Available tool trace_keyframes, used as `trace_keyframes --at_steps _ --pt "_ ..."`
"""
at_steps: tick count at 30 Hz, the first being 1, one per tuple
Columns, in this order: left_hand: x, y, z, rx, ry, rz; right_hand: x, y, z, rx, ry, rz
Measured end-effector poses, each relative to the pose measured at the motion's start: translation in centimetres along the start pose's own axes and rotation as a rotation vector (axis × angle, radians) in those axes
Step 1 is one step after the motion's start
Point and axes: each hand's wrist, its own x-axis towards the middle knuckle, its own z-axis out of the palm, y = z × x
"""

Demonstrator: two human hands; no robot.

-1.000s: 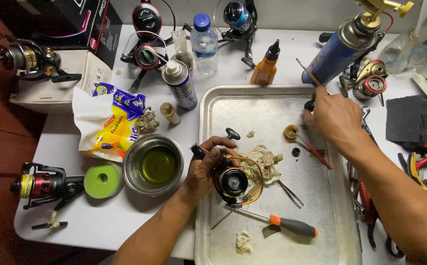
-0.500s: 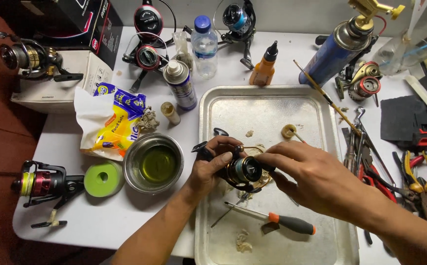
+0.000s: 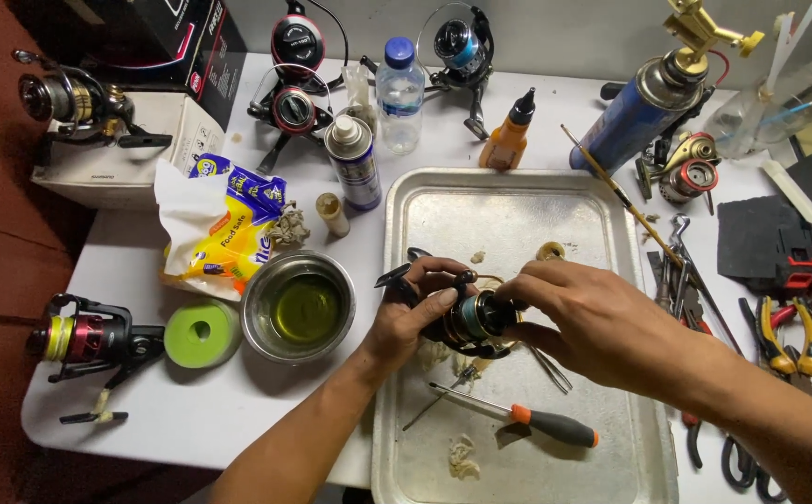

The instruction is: Disassembling, cleaning, and lubricating a fishing reel using specialized tools and oil on a workbench.

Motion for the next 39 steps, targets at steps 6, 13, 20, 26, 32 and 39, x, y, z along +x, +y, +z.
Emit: trace_keyframes --at_steps 6,13,20,26,32,39 --pt "0.0 -0.2 0.0 0.038 0.004 0.025 0.0 0.1 -0.1 -0.041 0.083 -0.045" --pt "0.1 -1.0 -0.3 0.116 -0.001 0.106 0.0 0.4 0.5 0.020 0.049 0.009" --pt "-0.5 -0.2 0.4 0.300 -0.055 0.242 -0.8 0.9 1.5 0.096 0.110 0.107" --pt "0.1 -0.8 -0.3 0.372 -0.056 0.160 -1.5 1.0 2.2 0.050 0.351 -0.329" --pt "-0.4 0.2 1.0 0.373 -0.030 0.165 -1.8 2.1 4.4 0.126 0.454 -0.206" --pt "-0.5 0.2 1.6 0.603 -0.031 0.268 -2.4 2.6 5.8 0.145 0.170 0.143"
